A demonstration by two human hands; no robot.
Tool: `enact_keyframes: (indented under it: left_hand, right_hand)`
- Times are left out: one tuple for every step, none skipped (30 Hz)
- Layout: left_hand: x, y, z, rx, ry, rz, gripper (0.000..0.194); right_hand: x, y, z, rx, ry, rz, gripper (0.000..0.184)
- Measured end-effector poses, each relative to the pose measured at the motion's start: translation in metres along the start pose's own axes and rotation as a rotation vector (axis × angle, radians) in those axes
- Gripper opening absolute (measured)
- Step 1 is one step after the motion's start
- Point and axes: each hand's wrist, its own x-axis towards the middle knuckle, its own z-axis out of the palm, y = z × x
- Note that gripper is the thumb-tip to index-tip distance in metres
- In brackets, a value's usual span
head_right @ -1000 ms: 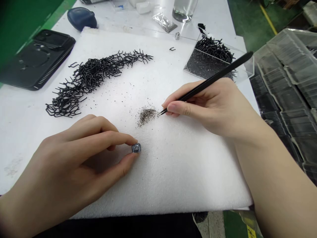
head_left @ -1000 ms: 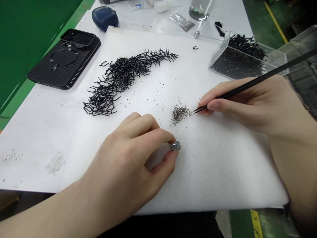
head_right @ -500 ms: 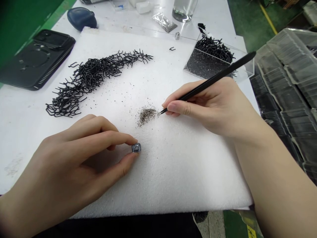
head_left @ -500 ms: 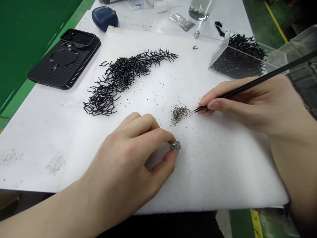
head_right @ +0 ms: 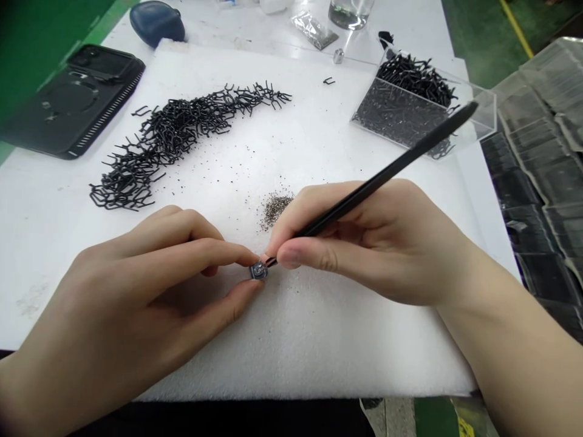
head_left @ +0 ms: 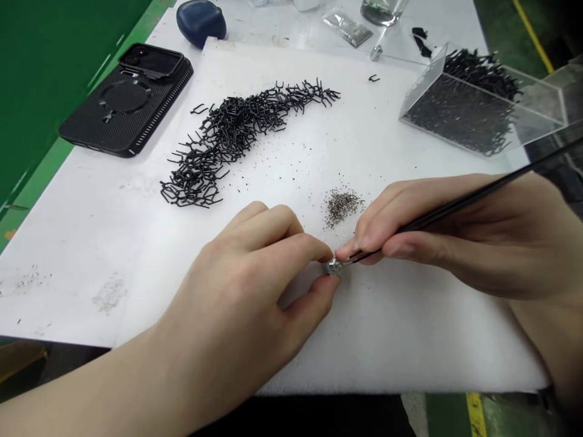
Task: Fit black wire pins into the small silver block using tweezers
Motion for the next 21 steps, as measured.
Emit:
enact_keyframes:
  left_hand:
    - [0.0004,0.0007,-0.0004,0.005,-0.001,-0.002,0.006]
    - [0.0006,0.0012,-0.0008,0.011,-0.004,-0.005,0.006]
    - [0.0008,0.0014,-0.0011,0.012,-0.003,-0.001,0.006]
    - [0.0008,0.0013,-0.0013,0.01,0.005,0.005,0.005]
    - [0.0007,0.001,-0.0014,0.009,0.007,0.008,0.006]
    - [0.0005,0.0005,-0.0013,0.011,0.001,0.004,0.006]
    - [0.0003,-0.0003,-0.0011,0.012,0.0,0.003,0.007]
    - [0.0,-0.0011,-0.0008,0.013,-0.003,-0.001,0.007]
    - [-0.0002,-0.0021,-0.0003,0.013,-0.009,-0.005,0.008]
    - [-0.0003,-0.0031,0.0004,0.012,-0.009,-0.007,0.008]
    - [-0.0003,-0.004,0.0012,0.007,-0.002,0.001,0.008]
    - [-0.0002,-0.0047,0.002,0.004,0.004,0.007,0.008]
    - [0.0001,-0.0051,0.0026,0.003,0.004,0.007,0.008]
    - [0.0005,-0.0051,0.0031,0.002,0.008,0.01,0.008]
    - [0.0011,-0.0047,0.0032,0.0,0.013,0.013,0.008]
    - [0.0017,-0.0039,0.003,0.002,0.007,0.007,0.008]
    - [0.0023,-0.0028,0.0024,-0.001,0.001,0.006,0.009]
    - [0.0027,-0.0017,0.0017,-0.003,-0.002,0.003,0.01]
    - [0.0028,-0.0008,0.0009,-0.009,0.001,0.01,0.01]
    - [0.0027,-0.0001,0.0001,-0.007,-0.005,0.004,0.01]
    - [0.0023,0.0001,-0.0005,-0.005,-0.01,-0.001,0.01]
  right_hand:
    - [0.0,0.0001,0.0003,0.01,-0.002,-0.004,0.016]
    - [-0.0001,0.0002,0.0006,0.016,-0.002,-0.01,0.017]
    - [-0.0003,0.0004,0.0008,0.019,-0.002,-0.018,0.018]
    - [-0.0005,0.0005,0.0008,0.018,-0.001,-0.021,0.019]
    - [-0.0007,0.0007,0.0007,0.019,-0.002,-0.023,0.019]
    - [-0.0008,0.0007,0.0004,0.022,-0.004,-0.024,0.019]
    - [-0.0008,0.0008,0.0,0.028,-0.009,-0.024,0.019]
    - [-0.0007,0.0008,-0.0005,0.032,-0.014,-0.023,0.02]
    - [-0.0006,0.0009,-0.001,0.036,-0.019,-0.027,0.02]
    - [-0.0004,0.0011,-0.0015,0.035,-0.022,-0.031,0.021]
    - [-0.0002,0.0013,-0.0019,0.03,-0.024,-0.034,0.021]
    - [0.0,0.0015,-0.0022,0.022,-0.024,-0.036,0.021]
    - [0.0001,0.0018,-0.0024,0.008,-0.023,-0.033,0.02]
    - [0.0001,0.002,-0.0025,-0.007,-0.02,-0.031,0.019]
    - [-0.0001,0.0022,-0.0026,-0.022,-0.018,-0.026,0.018]
    - [-0.0003,0.0022,-0.0026,-0.032,-0.017,-0.022,0.017]
    - [-0.0005,0.0022,-0.0026,-0.034,-0.018,-0.023,0.017]
    - [-0.0008,0.002,-0.0026,-0.03,-0.019,-0.022,0.017]
    - [-0.0011,0.0018,-0.0026,-0.022,-0.02,-0.022,0.017]
    - [-0.0014,0.0016,-0.0026,-0.013,-0.019,-0.023,0.017]
    - [-0.0016,0.0015,-0.0027,-0.011,-0.016,-0.021,0.017]
